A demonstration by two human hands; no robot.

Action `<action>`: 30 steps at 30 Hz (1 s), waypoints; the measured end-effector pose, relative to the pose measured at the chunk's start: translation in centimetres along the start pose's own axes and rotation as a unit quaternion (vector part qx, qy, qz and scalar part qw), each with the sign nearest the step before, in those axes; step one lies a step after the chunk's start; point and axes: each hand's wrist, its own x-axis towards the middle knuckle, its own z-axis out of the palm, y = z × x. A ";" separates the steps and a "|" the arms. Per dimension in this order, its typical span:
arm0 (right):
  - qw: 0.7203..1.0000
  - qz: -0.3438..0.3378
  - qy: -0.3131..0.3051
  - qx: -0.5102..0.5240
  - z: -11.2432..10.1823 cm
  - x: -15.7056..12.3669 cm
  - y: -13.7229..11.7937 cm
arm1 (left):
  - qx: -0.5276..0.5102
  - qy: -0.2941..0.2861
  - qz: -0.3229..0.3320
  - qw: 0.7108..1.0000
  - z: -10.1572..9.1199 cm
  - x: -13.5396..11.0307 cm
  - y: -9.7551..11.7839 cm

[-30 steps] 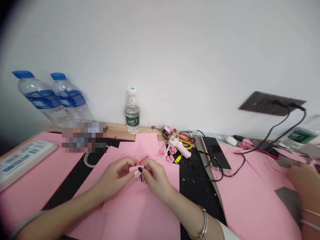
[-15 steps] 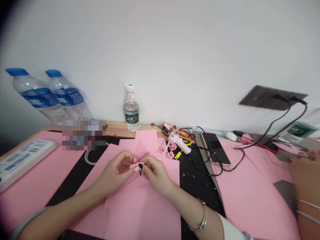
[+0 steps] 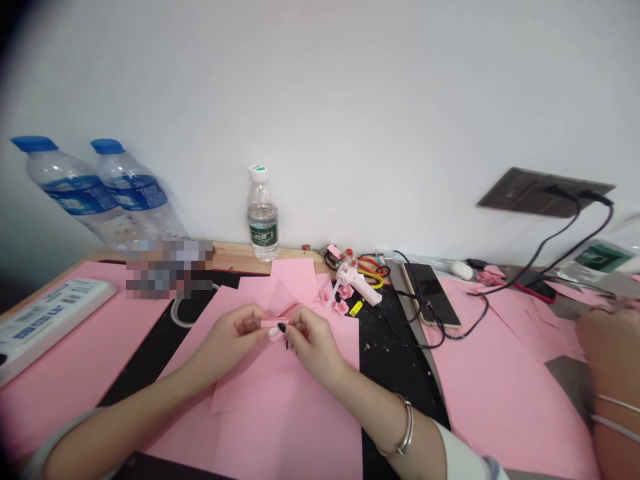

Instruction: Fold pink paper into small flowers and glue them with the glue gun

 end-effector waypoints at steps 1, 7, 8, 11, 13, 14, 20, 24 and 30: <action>1.000 -0.001 0.000 0.000 0.0 0.0 0.1 | -0.006 0.004 -0.014 1.000 0.0 0.0 -0.1; 1.000 -0.012 -0.008 0.002 -0.1 0.0 0.7 | -0.051 -0.001 -0.050 0.997 0.0 0.4 0.1; 1.000 -0.010 -0.009 0.003 -0.1 0.0 0.8 | -0.063 -0.009 -0.053 0.997 0.1 0.4 0.1; 1.000 -0.005 -0.012 0.013 -0.1 0.0 0.8 | -0.112 -0.056 -0.067 0.990 0.2 0.5 0.2; 1.000 -0.006 -0.020 0.016 -0.1 0.0 0.7 | -0.120 -0.070 -0.068 0.988 0.2 0.4 0.1; 1.000 -0.008 -0.025 0.010 -0.1 0.0 0.6 | -0.114 -0.068 -0.065 0.989 0.3 0.4 0.0; 0.986 -0.063 -0.075 -0.138 -0.4 0.1 0.0 | -0.054 -0.073 -0.059 0.994 0.5 -0.3 -0.1; 0.979 -0.091 -0.123 -0.134 -0.5 0.0 -0.3 | -0.054 -0.096 -0.082 0.990 0.5 -0.6 0.0; 0.980 -0.088 -0.110 -0.139 -0.4 -0.1 0.0 | -0.044 -0.107 -0.082 0.990 0.3 -0.4 -0.2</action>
